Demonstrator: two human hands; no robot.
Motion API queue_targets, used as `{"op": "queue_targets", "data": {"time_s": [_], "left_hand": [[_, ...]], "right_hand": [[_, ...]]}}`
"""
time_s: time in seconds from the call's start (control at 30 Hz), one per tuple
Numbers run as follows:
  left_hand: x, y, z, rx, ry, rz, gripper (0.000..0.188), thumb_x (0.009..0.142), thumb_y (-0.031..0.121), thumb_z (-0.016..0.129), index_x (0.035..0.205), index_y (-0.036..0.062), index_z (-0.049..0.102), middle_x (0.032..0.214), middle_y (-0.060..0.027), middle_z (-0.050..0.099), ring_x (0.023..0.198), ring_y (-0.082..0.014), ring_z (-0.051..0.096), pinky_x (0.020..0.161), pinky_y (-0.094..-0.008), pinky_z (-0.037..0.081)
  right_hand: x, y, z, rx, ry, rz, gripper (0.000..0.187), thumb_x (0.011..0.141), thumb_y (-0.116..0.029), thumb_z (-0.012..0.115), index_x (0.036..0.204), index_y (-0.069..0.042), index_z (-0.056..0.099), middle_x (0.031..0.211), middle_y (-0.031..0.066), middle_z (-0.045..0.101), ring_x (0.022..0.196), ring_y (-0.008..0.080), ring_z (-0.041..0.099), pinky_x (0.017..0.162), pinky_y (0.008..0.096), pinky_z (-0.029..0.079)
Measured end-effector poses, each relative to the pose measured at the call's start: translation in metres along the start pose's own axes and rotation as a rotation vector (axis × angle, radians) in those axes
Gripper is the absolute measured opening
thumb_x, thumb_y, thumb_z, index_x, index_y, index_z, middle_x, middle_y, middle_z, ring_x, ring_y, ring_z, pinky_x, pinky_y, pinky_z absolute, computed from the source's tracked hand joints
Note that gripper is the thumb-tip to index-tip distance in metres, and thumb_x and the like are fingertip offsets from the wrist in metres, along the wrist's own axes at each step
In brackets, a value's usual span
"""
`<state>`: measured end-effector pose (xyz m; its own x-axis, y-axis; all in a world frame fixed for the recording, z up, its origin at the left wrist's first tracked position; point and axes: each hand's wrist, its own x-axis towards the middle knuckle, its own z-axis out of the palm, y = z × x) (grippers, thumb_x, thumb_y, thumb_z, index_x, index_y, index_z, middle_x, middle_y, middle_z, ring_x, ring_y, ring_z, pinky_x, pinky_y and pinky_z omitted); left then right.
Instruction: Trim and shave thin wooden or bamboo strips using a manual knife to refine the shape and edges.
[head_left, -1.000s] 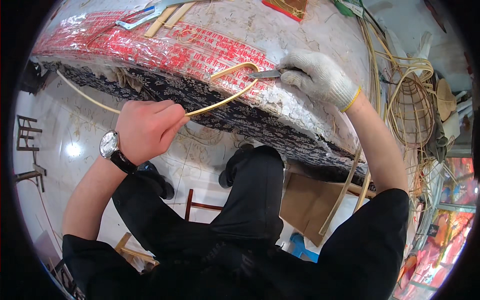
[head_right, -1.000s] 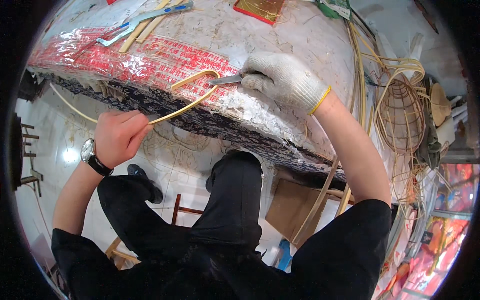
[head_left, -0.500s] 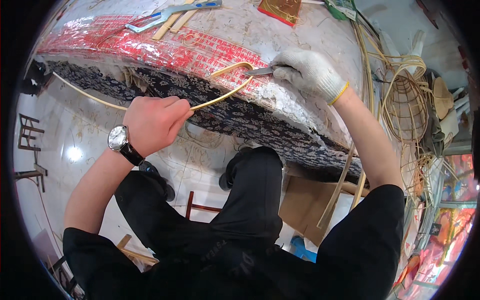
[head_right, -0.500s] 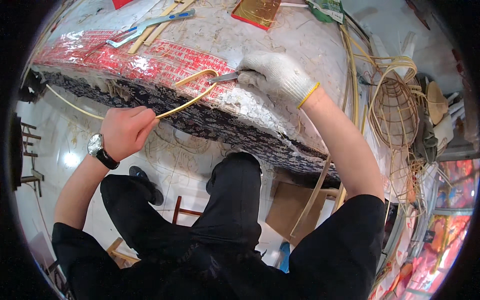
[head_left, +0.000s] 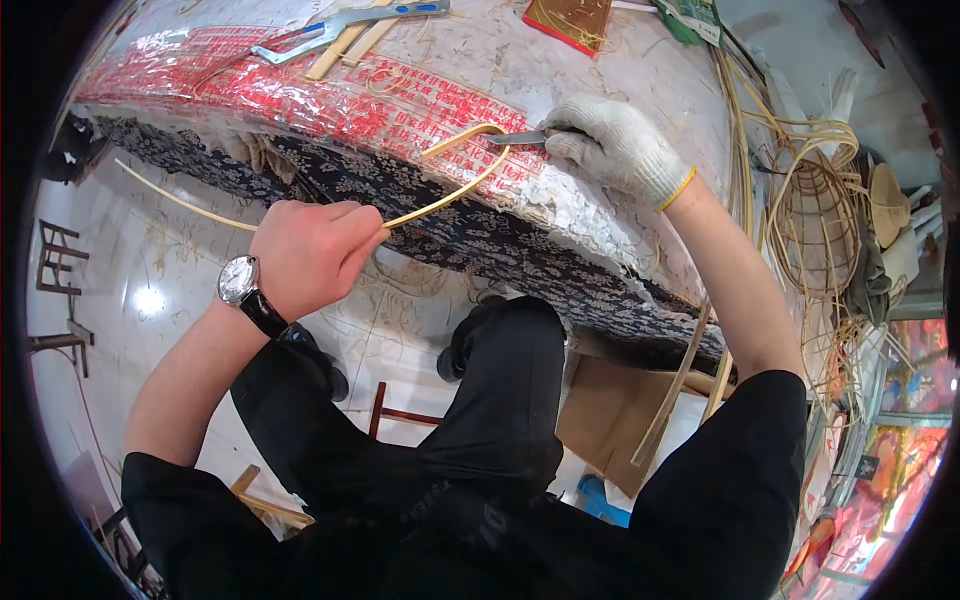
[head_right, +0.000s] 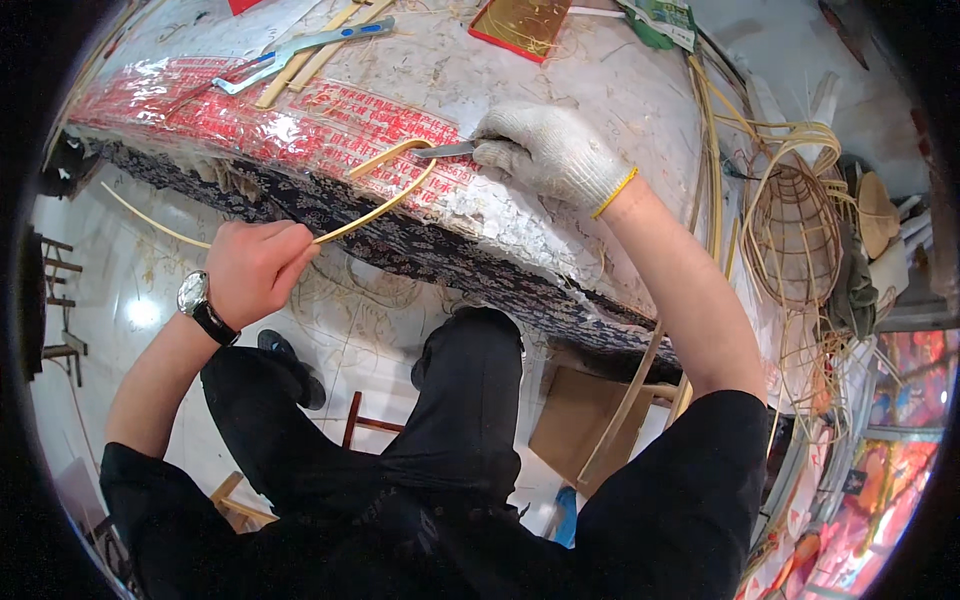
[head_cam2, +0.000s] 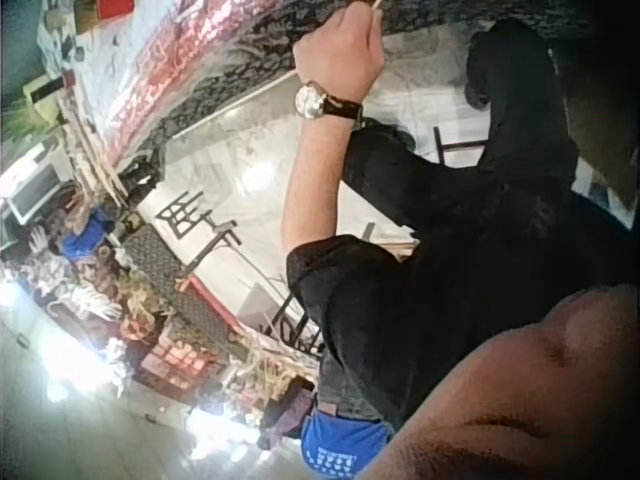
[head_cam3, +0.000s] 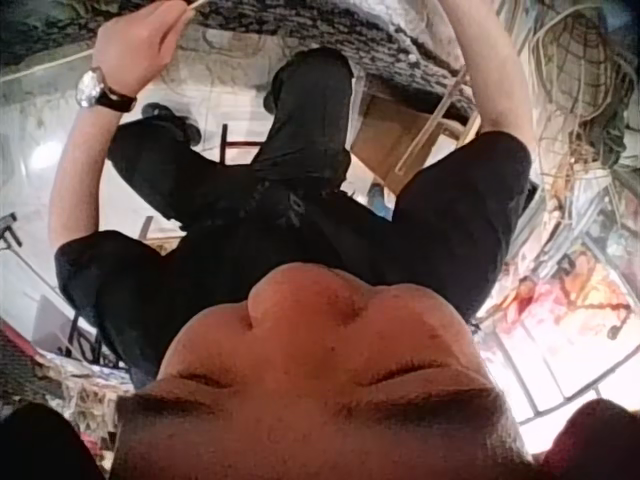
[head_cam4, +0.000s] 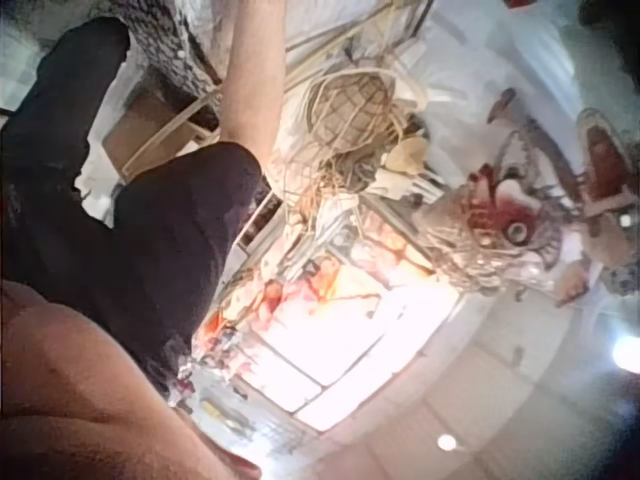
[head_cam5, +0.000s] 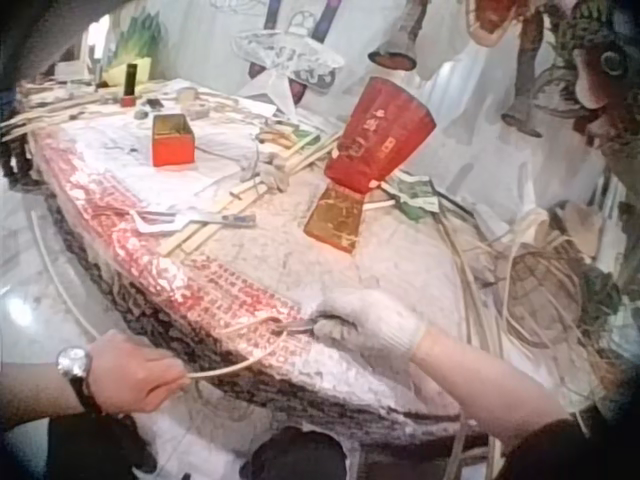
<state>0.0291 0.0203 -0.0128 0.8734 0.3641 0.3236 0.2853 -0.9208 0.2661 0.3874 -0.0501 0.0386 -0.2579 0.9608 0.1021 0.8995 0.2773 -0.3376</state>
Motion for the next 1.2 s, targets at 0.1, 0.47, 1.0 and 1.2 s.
{"op": "queue_targets", "data": {"time_s": [0.1, 0.47, 1.0, 1.2], "left_hand": [[0.000, -0.002, -0.002, 0.003, -0.013, -0.006, 0.018, 0.095, 0.022, 0.065, 0.083, 0.0105, 0.057, 0.070, -0.0067, 0.058, 0.060, -0.0322, 0.061, 0.051, -0.0432, 0.047], [0.002, -0.021, -0.013, -0.044, -0.075, 0.004, 0.019, 0.092, 0.020, 0.066, 0.080, 0.0097, 0.055, 0.070, -0.0070, 0.058, 0.063, -0.0317, 0.062, 0.052, -0.0429, 0.047], [0.018, -0.019, -0.064, 0.090, -0.101, 0.295, 0.020, 0.083, 0.020, 0.071, 0.078, 0.0106, 0.054, 0.068, -0.0047, 0.052, 0.062, -0.0282, 0.058, 0.054, -0.0416, 0.045], [0.067, -0.040, -0.073, 0.252, -0.204, 0.535, 0.018, 0.081, 0.018, 0.070, 0.082, 0.0091, 0.055, 0.081, -0.0066, 0.054, 0.083, -0.0294, 0.058, 0.073, -0.0433, 0.046]], "right_hand": [[0.012, 0.000, -0.006, -0.016, -0.025, -0.034, 0.020, 0.091, -0.022, 0.072, 0.104, -0.007, 0.069, 0.089, 0.0157, 0.068, 0.083, 0.0351, 0.067, 0.074, 0.0413, 0.054], [0.034, 0.018, -0.015, -0.020, -0.079, -0.257, 0.022, 0.088, -0.018, 0.073, 0.107, -0.007, 0.068, 0.092, 0.0143, 0.067, 0.084, 0.0353, 0.066, 0.074, 0.0417, 0.054], [-0.012, -0.002, -0.008, -0.052, -0.043, -0.336, 0.024, 0.081, -0.016, 0.076, 0.103, -0.008, 0.071, 0.091, 0.0101, 0.068, 0.086, 0.0323, 0.067, 0.074, 0.0400, 0.054], [-0.039, -0.007, -0.008, 0.003, -0.037, -0.280, 0.021, 0.084, -0.017, 0.075, 0.103, -0.008, 0.071, 0.091, 0.0113, 0.066, 0.086, 0.0336, 0.066, 0.075, 0.0400, 0.054]]}}
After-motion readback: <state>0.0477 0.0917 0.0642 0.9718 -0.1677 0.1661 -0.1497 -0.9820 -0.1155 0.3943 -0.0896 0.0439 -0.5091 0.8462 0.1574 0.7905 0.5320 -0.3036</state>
